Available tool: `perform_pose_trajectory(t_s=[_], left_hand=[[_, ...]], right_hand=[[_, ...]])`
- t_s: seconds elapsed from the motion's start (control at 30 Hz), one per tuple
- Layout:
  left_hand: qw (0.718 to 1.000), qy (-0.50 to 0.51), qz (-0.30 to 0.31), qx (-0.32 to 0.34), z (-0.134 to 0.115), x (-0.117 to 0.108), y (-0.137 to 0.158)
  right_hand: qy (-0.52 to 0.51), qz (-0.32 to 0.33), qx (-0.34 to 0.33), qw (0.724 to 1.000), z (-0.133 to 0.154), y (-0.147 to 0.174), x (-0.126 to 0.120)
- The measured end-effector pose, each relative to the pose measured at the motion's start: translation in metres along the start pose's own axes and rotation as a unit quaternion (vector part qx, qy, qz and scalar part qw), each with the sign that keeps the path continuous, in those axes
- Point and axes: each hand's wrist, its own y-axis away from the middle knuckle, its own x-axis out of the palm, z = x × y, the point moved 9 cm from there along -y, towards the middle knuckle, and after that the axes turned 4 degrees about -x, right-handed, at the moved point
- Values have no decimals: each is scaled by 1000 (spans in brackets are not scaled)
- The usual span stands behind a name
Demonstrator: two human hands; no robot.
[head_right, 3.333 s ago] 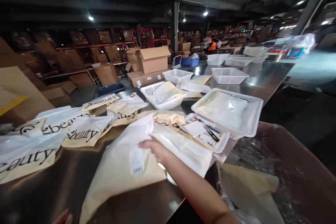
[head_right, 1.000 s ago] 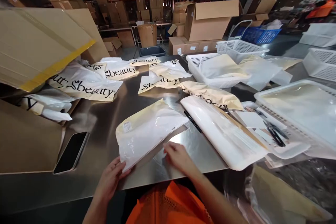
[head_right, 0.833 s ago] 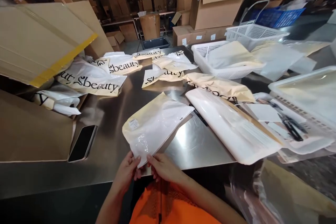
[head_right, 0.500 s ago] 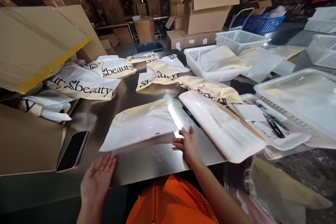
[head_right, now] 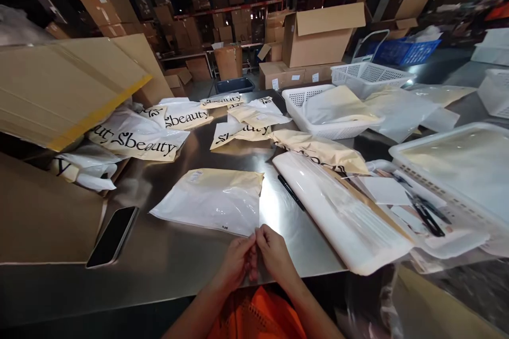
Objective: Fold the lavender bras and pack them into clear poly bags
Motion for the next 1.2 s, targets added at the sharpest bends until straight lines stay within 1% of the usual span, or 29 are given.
perform_pose_trajectory(t_s=[0.07, 0.1, 0.17, 0.23, 0.3, 0.37, 0.4, 0.43, 0.47, 0.5, 0.53, 0.57, 0.63, 0.67, 0.7, 0.73, 0.77, 0.83, 0.87, 0.9, 0.93, 0.97, 1.0, 1.03, 1.07, 1.1, 1.13, 1.17, 1.2], left_hand=[[999, 11, -42, 18, -8, -9, -2], [996, 23, -76, 32, -15, -22, 1], [983, 53, -161, 68, -37, -63, 14], [957, 80, -254, 118, -65, -117, 42], [916, 91, -346, 179, -91, -173, 79], [857, 90, -446, 242, -108, -218, 122], [822, 93, -494, 268, -111, -233, 143], [789, 79, -536, 291, -113, -240, 160], [766, 30, -560, 315, -117, -237, 172], [751, -57, -560, 347, -126, -222, 178], [735, -179, -531, 382, -136, -195, 175], [709, -325, -471, 413, -143, -156, 164], [606, -585, -310, 440, -134, -67, 131], [551, -671, -252, 427, -124, -34, 114], [506, -730, -220, 405, -117, -10, 100], [477, -769, -187, 383, -113, 9, 88], [463, -793, -155, 363, -111, 23, 78], [471, -815, -97, 323, -118, 39, 66], [481, -819, -86, 302, -127, 41, 63], [490, -819, -95, 282, -141, 41, 63], [496, -818, -121, 266, -156, 40, 64], [500, -812, -151, 260, -172, 39, 67], [504, -804, -177, 261, -186, 39, 71], [510, -794, -191, 268, -195, 41, 74], [518, -786, -193, 277, -200, 44, 76], [527, -780, -185, 284, -199, 47, 76], [537, -773, -172, 290, -195, 50, 75], [546, -768, -155, 298, -189, 54, 74], [553, -763, -134, 308, -181, 58, 73]], right_hand=[[1, -35, 4, 999, -3, 4, -11], [-11, -52, 12, 998, -6, 4, -20], [-55, -81, 30, 995, -12, 3, -43], [-113, -106, 37, 987, -17, 0, -71], [-172, -146, 43, 973, -22, -5, -99], [-224, -214, 56, 949, -31, -8, -123], [-242, -244, 60, 937, -35, -9, -130], [-256, -265, 62, 928, -38, -10, -132], [-257, -275, 62, 924, -39, -11, -131], [-245, -274, 56, 928, -39, -12, -126], [-221, -270, 45, 936, -37, -12, -121], [-191, -272, 31, 943, -33, -11, -116], [-119, -288, 0, 950, -23, -8, -111], [-90, -296, -12, 951, -18, -6, -110], [-68, -301, -20, 951, -13, -5, -110], [-48, -303, -27, 951, -8, -5, -111], [-31, -299, -40, 953, -3, -6, -114], [0, -284, -78, 956, 7, -9, -122], [16, -281, -92, 955, 10, -9, -127], [32, -293, -104, 950, 11, -5, -133], [53, -328, -118, 936, 13, 2, -142], [83, -379, -139, 911, 17, 15, -150], [123, -429, -171, 878, 24, 30, -154], [174, -451, -219, 848, 35, 44, -150], [234, -428, -279, 827, 48, 52, -136], [299, -361, -336, 817, 59, 54, -114], [361, -259, -378, 812, 65, 52, -87], [412, -153, -397, 806, 65, 47, -60], [452, -72, -394, 797, 61, 42, -39]])
